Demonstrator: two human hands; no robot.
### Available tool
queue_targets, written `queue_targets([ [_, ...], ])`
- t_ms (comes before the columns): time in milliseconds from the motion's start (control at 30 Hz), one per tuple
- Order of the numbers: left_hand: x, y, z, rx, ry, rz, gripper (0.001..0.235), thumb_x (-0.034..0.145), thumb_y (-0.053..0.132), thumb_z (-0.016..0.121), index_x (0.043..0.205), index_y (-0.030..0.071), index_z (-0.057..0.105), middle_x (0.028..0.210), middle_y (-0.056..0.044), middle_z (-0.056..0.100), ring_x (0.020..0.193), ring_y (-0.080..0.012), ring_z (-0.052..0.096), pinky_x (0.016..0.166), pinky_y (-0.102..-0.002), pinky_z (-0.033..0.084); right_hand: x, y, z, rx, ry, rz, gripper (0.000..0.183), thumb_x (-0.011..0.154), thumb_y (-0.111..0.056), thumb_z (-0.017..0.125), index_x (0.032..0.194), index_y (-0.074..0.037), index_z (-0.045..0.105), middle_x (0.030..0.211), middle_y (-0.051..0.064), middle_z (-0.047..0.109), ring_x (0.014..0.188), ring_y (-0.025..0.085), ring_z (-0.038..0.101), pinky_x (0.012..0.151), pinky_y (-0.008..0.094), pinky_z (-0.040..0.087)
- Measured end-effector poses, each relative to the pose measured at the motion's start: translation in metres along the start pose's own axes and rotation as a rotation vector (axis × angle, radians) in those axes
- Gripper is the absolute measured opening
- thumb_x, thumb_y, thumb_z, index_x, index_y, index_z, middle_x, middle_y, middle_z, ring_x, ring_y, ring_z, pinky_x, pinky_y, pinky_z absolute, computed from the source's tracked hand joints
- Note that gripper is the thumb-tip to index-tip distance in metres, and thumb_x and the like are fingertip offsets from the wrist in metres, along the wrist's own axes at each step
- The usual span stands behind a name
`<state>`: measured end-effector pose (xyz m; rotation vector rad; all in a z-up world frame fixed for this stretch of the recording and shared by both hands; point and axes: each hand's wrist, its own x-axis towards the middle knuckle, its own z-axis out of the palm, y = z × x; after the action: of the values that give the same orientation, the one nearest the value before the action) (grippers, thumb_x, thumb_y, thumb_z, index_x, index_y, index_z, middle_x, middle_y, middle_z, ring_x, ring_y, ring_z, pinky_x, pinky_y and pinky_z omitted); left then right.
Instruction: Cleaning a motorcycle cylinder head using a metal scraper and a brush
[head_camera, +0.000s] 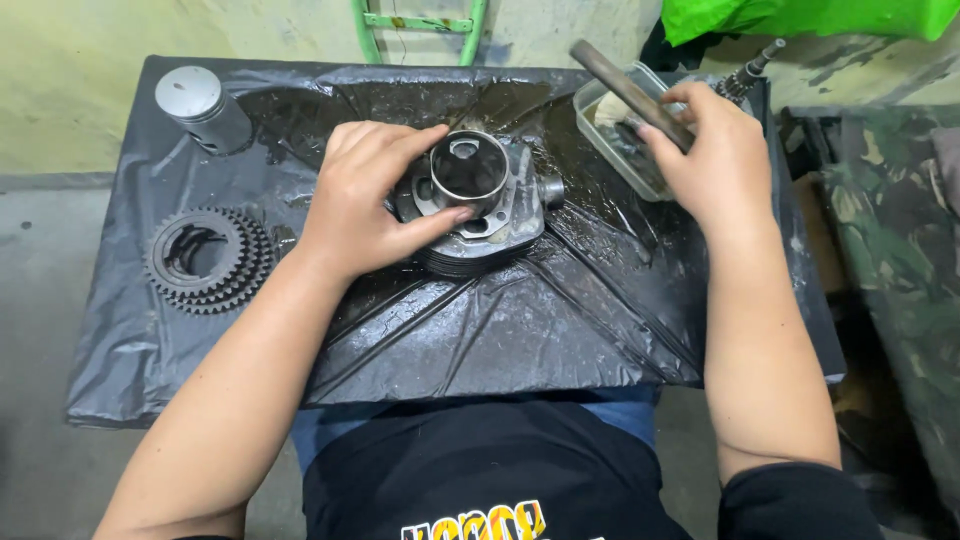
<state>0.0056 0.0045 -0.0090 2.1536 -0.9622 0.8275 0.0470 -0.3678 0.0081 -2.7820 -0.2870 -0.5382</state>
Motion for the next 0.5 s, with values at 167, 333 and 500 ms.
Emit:
queue_targets([
  [167,0.001,0.000,-0.001,-0.011,-0.019,-0.010,0.066,0.089,0.043,0.089,0.133,0.001,0.065,0.118,-0.015,0.071,0.110,-0.0316,0.066,0.097,-0.044,0.043,-0.001,0.013,0.008,-0.019,-0.041,-0.017,0.034,0.098,-0.021,0.073,0.128,-0.007,0.065,0.105,0.019,0.072,0.097,0.040,0.064,0.079,0.050,0.047],
  [333,0.001,0.002,-0.003,-0.025,-0.021,-0.026,0.065,0.089,0.043,0.088,0.132,0.001,0.065,0.117,-0.015,0.071,0.109,-0.0322,0.067,0.097,-0.044,0.044,-0.002,-0.003,0.004,-0.021,-0.151,0.063,0.040,0.094,-0.019,0.069,0.130,-0.002,0.059,0.121,0.026,0.066,0.107,0.047,0.061,0.088,0.053,0.046],
  [500,0.002,0.005,-0.003,-0.060,-0.050,-0.072,0.066,0.090,0.044,0.085,0.136,0.003,0.062,0.120,-0.013,0.072,0.110,-0.0306,0.067,0.100,-0.045,0.043,-0.002,-0.012,0.004,-0.154,-0.259,0.186,0.038,0.098,-0.031,0.066,0.130,-0.009,0.062,0.116,0.019,0.064,0.103,0.043,0.062,0.074,0.057,0.050],
])
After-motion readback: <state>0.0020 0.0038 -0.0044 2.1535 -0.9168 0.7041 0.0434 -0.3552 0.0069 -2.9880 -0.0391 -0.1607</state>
